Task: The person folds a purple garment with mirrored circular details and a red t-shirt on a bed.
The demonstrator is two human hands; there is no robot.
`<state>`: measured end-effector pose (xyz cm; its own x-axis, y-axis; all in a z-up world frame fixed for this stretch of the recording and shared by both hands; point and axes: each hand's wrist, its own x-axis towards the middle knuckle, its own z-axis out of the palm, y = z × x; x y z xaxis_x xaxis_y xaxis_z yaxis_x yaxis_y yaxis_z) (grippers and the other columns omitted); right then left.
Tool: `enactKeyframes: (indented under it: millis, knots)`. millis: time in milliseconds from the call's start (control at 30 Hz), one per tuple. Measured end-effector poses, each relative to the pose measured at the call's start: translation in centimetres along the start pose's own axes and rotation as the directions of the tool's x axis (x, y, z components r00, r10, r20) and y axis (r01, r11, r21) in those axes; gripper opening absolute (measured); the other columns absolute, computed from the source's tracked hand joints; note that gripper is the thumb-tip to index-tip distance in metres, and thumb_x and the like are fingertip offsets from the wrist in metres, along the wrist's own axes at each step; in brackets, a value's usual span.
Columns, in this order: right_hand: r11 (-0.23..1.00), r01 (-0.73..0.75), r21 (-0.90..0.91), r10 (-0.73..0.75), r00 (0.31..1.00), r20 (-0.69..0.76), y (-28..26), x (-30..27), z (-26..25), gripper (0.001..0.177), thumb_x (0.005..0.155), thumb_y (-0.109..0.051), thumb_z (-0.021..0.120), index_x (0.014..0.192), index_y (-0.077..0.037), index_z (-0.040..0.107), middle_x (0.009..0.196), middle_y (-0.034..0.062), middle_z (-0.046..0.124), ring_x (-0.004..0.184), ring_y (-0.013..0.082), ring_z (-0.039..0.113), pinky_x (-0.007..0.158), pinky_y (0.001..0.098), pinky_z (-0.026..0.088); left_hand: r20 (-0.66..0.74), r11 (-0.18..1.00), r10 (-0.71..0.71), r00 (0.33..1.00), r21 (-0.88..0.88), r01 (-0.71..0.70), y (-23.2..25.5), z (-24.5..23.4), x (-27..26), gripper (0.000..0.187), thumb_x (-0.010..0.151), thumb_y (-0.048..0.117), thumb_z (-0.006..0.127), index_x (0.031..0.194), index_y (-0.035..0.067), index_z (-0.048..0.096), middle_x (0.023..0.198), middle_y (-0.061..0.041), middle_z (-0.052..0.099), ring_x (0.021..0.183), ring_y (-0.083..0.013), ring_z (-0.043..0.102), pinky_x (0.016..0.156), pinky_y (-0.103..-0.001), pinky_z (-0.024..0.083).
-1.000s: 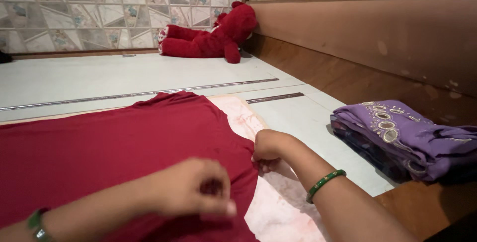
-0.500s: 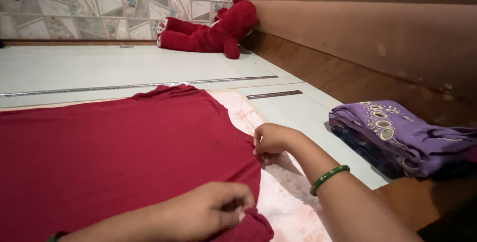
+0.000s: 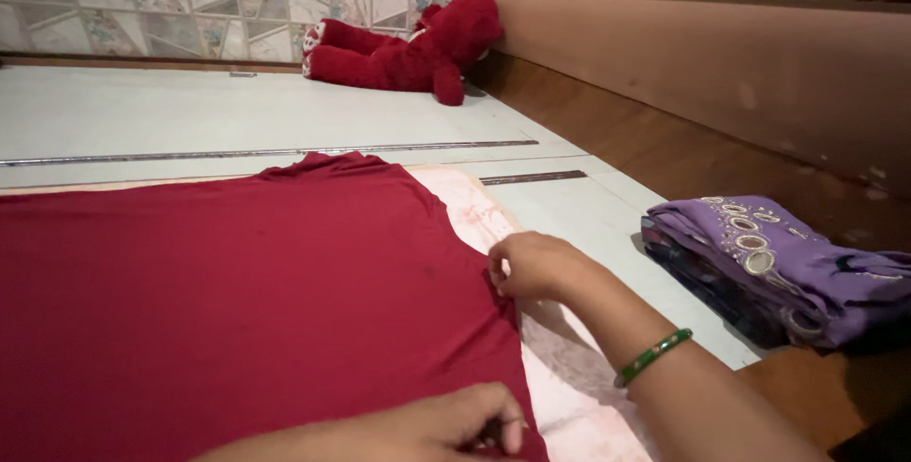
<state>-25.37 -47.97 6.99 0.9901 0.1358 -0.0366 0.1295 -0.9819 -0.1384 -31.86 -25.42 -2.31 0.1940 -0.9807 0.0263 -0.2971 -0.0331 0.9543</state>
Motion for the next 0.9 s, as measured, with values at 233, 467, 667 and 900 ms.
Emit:
enactKeyframes:
  millis: [233,467,667,900]
  knots:
    - [0.653,0.323,0.684,-0.589,0.785,0.191,-5.4,-2.3,0.3,0.018,0.087,-0.007,0.075,0.104,-0.003,0.078,0.099,0.0052,0.081,0.09,0.0106,0.075,0.084,0.0268,0.06,-0.127,0.844,0.206,0.97,0.524,-0.111,-4.2,2.2,2.7,0.025,0.103,0.026,0.061,0.122,0.011,0.055,0.121,-0.014,0.061,0.117,-0.0306,0.06,0.108,-0.044,0.044]
    - [0.986,0.06,0.155,-0.111,0.93,0.351,-0.5,-1.2,-1.0,0.014,0.074,-0.012,0.08,0.088,-0.012,0.083,0.083,0.0009,0.081,0.077,0.0125,0.075,0.073,0.0279,0.059,-0.116,0.885,0.153,0.981,0.459,-0.084,-2.9,2.4,2.1,0.029,0.101,0.027,0.061,0.126,0.013,0.054,0.126,-0.012,0.057,0.12,-0.0321,0.055,0.11,-0.047,0.04]
    - [0.953,-0.068,-0.294,0.088,0.994,0.057,-0.9,-1.8,-1.7,0.005,0.078,-0.016,0.079,0.083,-0.014,0.079,0.083,0.0051,0.075,0.078,0.0211,0.069,0.072,0.0367,0.054,-0.115,0.871,0.228,0.967,0.468,-0.15,-3.1,2.5,2.2,0.027,0.103,0.027,0.059,0.126,0.013,0.053,0.125,-0.011,0.06,0.121,-0.0306,0.058,0.112,-0.046,0.041]
    - [0.691,0.247,0.68,-0.58,0.75,0.317,-5.1,-2.6,0.5,0.027,0.078,-0.007,0.079,0.104,-0.007,0.075,0.083,-0.0022,0.071,0.08,0.0095,0.068,0.074,0.0269,0.056,-0.108,0.898,0.166,0.98,0.427,-0.105,-2.9,2.3,2.1,0.029,0.101,0.025,0.063,0.124,0.011,0.053,0.13,-0.012,0.057,0.124,-0.0308,0.054,0.113,-0.046,0.038]
